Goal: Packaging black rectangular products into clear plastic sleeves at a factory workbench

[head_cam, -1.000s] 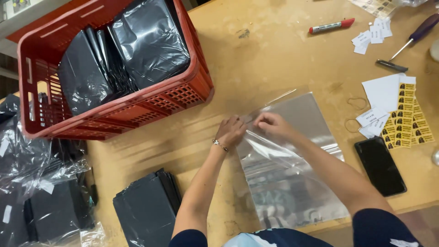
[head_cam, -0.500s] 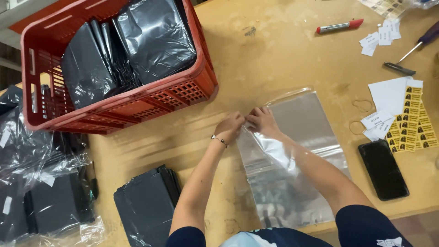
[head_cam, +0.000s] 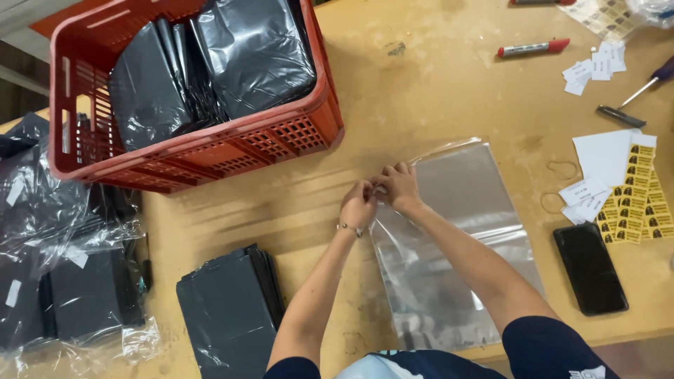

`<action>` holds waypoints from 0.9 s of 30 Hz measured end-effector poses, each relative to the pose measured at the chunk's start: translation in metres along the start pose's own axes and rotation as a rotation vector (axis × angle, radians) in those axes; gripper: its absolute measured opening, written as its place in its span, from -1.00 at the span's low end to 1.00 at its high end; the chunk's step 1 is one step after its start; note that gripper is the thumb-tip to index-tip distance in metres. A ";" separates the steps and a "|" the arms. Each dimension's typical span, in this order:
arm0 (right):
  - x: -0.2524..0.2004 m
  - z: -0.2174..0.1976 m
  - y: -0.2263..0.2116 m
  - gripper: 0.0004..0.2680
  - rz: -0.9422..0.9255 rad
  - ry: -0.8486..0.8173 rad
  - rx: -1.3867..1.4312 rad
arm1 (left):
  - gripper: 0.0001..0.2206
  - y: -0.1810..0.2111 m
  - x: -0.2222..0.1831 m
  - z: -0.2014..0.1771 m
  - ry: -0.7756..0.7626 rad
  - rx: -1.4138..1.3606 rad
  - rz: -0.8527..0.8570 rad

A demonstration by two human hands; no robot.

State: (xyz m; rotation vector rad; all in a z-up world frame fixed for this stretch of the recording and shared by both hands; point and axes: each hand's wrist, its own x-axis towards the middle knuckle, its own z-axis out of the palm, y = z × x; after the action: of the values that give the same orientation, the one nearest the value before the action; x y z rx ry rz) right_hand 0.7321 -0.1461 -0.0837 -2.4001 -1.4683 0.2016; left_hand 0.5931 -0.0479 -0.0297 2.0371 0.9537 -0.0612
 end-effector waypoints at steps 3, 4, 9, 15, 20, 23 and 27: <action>0.006 0.028 0.008 -0.91 0.047 -0.008 -0.035 | -0.87 0.009 -0.024 0.004 0.147 -0.125 0.154; 0.002 0.011 0.004 -0.91 0.044 -0.012 -0.035 | -0.87 -0.004 -0.025 0.013 0.148 -0.127 0.150; -0.016 -0.090 -0.023 -0.76 0.134 -0.264 0.968 | -0.72 -0.030 -0.086 -0.022 0.544 -0.605 0.168; -0.115 -0.119 -0.045 0.00 -0.095 -0.793 1.072 | -0.81 -0.085 -0.181 -0.128 0.899 -0.335 0.014; -0.183 -0.098 -0.135 0.05 -0.239 -0.677 0.531 | -0.94 -0.138 -0.223 -0.196 0.859 -0.171 -0.322; -0.210 -0.052 -0.180 -0.32 -0.203 -0.435 0.302 | -0.90 -0.180 -0.224 -0.229 0.756 -0.029 -0.488; -0.210 -0.016 -0.231 -0.87 0.167 -0.468 0.843 | -0.82 -0.222 -0.207 -0.276 0.603 0.207 -0.561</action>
State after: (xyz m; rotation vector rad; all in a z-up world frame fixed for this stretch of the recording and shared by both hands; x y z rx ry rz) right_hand 0.4453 -0.2383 0.0002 -1.8099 -1.0137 1.2166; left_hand 0.2229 0.1014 0.0677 1.9388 1.9499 0.1705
